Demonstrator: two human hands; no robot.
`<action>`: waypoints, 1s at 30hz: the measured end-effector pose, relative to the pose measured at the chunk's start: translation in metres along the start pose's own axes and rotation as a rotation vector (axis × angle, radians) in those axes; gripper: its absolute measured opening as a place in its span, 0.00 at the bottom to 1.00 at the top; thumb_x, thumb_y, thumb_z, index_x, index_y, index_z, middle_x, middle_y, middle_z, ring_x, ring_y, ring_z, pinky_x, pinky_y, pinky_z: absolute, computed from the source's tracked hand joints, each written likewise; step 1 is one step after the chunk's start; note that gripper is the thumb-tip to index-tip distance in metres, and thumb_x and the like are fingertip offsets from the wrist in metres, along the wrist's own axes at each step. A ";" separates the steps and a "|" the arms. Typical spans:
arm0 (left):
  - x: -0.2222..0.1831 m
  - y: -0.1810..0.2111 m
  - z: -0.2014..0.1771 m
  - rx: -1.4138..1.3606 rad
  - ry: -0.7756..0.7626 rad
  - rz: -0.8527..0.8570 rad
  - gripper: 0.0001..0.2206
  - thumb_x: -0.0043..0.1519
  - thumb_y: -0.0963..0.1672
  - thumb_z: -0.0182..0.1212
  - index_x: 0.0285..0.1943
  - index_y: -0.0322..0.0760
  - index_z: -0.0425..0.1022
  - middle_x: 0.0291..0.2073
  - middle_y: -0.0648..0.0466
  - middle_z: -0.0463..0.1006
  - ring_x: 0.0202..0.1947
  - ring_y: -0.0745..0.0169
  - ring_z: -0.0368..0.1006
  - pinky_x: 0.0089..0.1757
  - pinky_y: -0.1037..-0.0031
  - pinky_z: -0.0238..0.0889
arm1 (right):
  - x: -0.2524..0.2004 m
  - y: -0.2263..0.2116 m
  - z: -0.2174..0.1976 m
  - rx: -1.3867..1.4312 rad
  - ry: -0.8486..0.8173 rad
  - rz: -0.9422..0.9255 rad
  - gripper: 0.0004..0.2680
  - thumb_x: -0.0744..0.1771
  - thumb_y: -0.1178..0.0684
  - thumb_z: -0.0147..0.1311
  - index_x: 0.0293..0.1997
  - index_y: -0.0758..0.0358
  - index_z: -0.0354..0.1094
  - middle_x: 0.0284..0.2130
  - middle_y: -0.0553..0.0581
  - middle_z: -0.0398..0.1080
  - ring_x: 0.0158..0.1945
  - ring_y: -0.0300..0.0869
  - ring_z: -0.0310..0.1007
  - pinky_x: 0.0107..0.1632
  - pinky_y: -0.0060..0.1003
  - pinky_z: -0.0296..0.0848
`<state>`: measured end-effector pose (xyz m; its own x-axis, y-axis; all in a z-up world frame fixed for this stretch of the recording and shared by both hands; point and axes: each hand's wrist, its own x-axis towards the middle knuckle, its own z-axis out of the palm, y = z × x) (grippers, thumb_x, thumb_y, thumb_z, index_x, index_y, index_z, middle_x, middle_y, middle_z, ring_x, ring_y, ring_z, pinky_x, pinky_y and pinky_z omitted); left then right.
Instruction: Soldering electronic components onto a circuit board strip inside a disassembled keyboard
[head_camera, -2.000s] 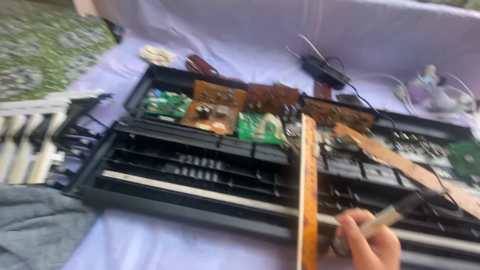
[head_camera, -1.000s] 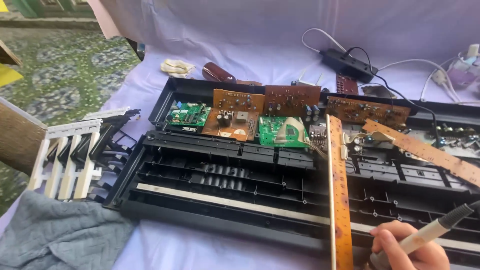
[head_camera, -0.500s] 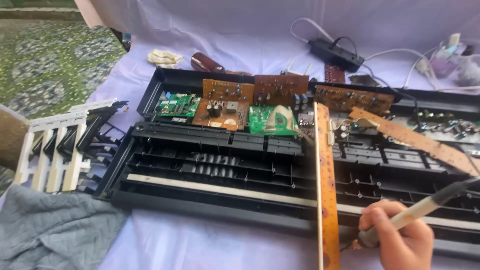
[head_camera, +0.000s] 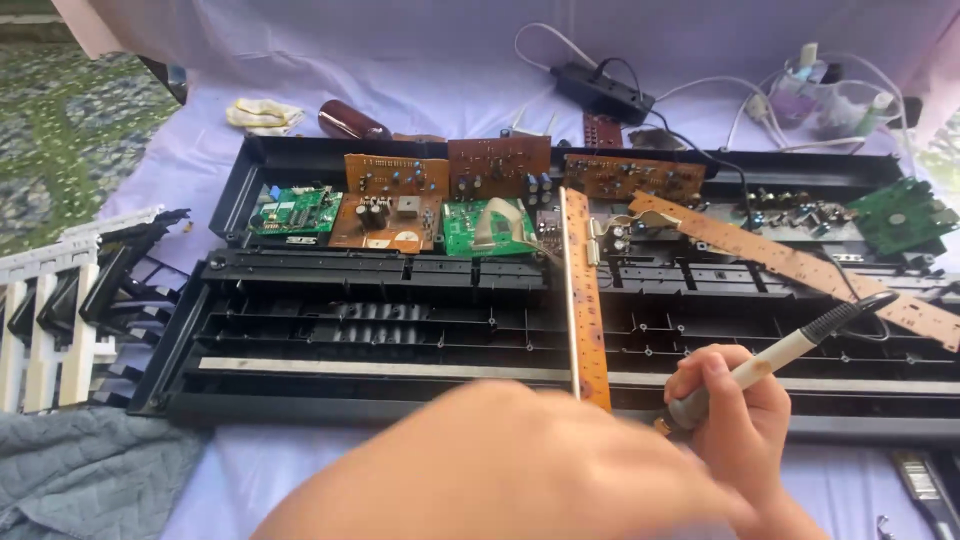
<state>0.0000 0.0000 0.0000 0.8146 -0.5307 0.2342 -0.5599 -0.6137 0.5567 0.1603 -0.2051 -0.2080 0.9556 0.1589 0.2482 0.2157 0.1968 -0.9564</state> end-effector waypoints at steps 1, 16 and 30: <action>0.006 -0.003 0.008 0.001 0.001 -0.008 0.09 0.67 0.46 0.49 0.54 0.52 0.69 0.48 0.64 0.81 0.45 0.64 0.81 0.31 0.69 0.68 | 0.002 0.000 0.000 0.004 -0.006 0.004 0.08 0.71 0.52 0.49 0.35 0.63 0.68 0.21 0.56 0.65 0.27 0.43 0.68 0.33 0.33 0.63; -0.020 -0.119 0.159 0.982 0.269 -0.452 0.44 0.62 0.68 0.31 0.76 0.40 0.60 0.76 0.54 0.57 0.72 0.48 0.55 0.63 0.38 0.44 | 0.003 0.000 -0.009 -0.032 0.032 -0.296 0.17 0.72 0.33 0.49 0.52 0.58 0.63 0.29 0.53 0.64 0.29 0.43 0.67 0.38 0.36 0.71; -0.035 -0.101 0.171 0.742 0.401 -0.158 0.39 0.65 0.65 0.42 0.65 0.31 0.75 0.68 0.43 0.70 0.67 0.43 0.67 0.58 0.35 0.55 | -0.015 -0.016 -0.002 -0.090 -0.109 -0.299 0.16 0.73 0.34 0.46 0.41 0.57 0.64 0.26 0.52 0.61 0.21 0.43 0.68 0.27 0.34 0.68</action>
<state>0.0022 -0.0197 -0.2001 0.8049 -0.2458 0.5401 -0.2756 -0.9609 -0.0266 0.1425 -0.2126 -0.1968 0.8211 0.2104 0.5306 0.5051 0.1652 -0.8471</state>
